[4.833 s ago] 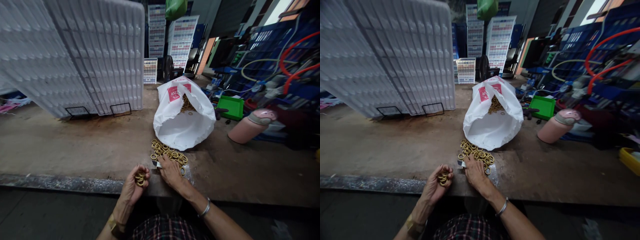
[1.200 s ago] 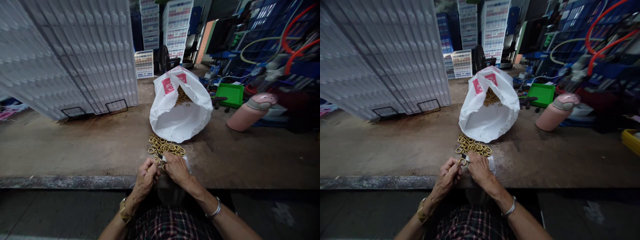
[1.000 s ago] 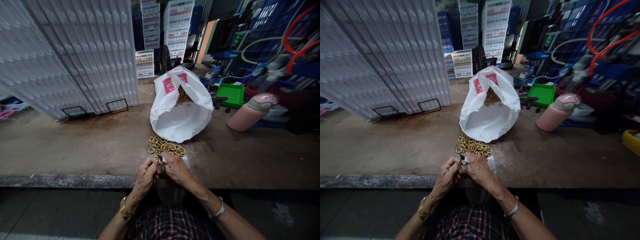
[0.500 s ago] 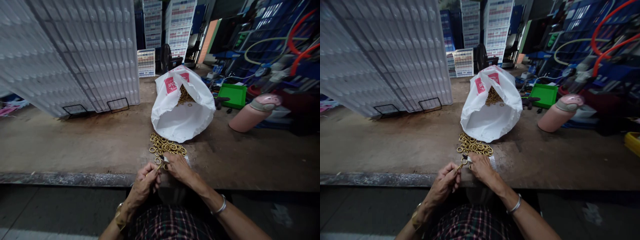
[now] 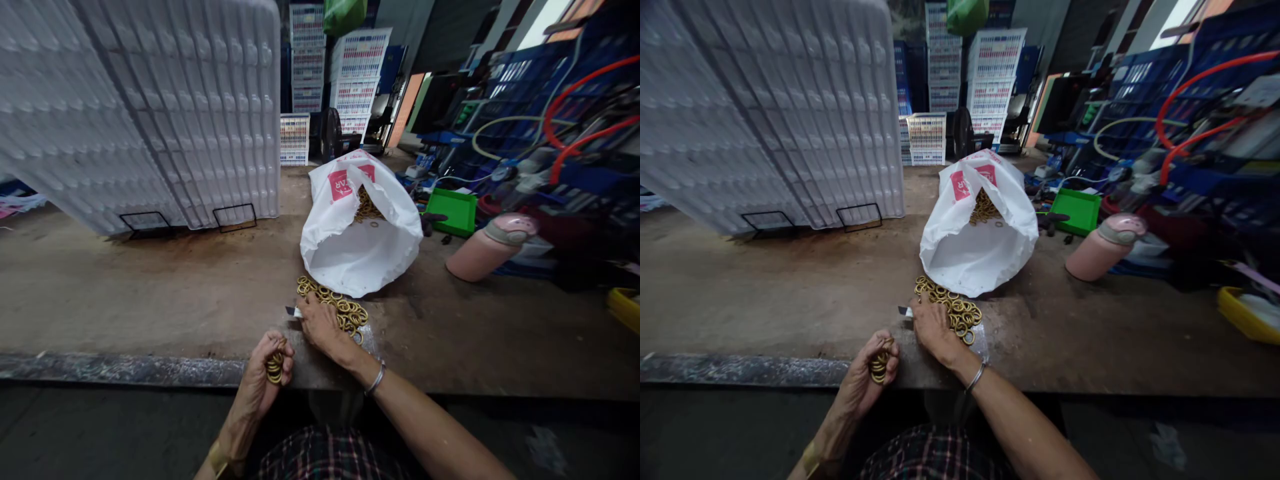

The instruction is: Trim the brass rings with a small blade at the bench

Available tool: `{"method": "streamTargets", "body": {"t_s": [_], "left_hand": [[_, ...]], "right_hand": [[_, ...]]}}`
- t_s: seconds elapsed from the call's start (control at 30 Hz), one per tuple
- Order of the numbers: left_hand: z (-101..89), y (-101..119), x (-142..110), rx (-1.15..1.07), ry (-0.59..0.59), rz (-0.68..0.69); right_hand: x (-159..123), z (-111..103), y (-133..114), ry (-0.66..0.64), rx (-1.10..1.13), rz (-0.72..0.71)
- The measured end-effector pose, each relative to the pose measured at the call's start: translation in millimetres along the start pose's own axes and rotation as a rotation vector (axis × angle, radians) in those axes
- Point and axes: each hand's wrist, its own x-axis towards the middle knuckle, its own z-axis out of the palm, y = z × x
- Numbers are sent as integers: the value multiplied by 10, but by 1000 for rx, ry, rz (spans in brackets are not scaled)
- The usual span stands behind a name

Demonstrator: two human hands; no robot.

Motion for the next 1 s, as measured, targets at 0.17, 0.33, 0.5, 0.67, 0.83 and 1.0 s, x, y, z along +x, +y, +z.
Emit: {"method": "streamTargets", "body": {"t_s": [0.17,0.33,0.5,0.67,0.83,1.0], "left_hand": [[-47,25,32,-100,-22,-108],[-53,42,85,-162,32,-123],[-18,21,148,-195,86,-152],[109,-3,205,156,56,15],[280,-62,256,605,86,239],[381,-168,258,794,7,416]], "right_hand": [[-3,-9,-18,21,-12,6],[-27,-36,-44,19,-2,-14],[-92,-15,3,76,95,-47],[-145,-38,152,242,589,11],[-255,-91,328,123,1175,153],[-430,-139,363,-92,1508,267]]}}
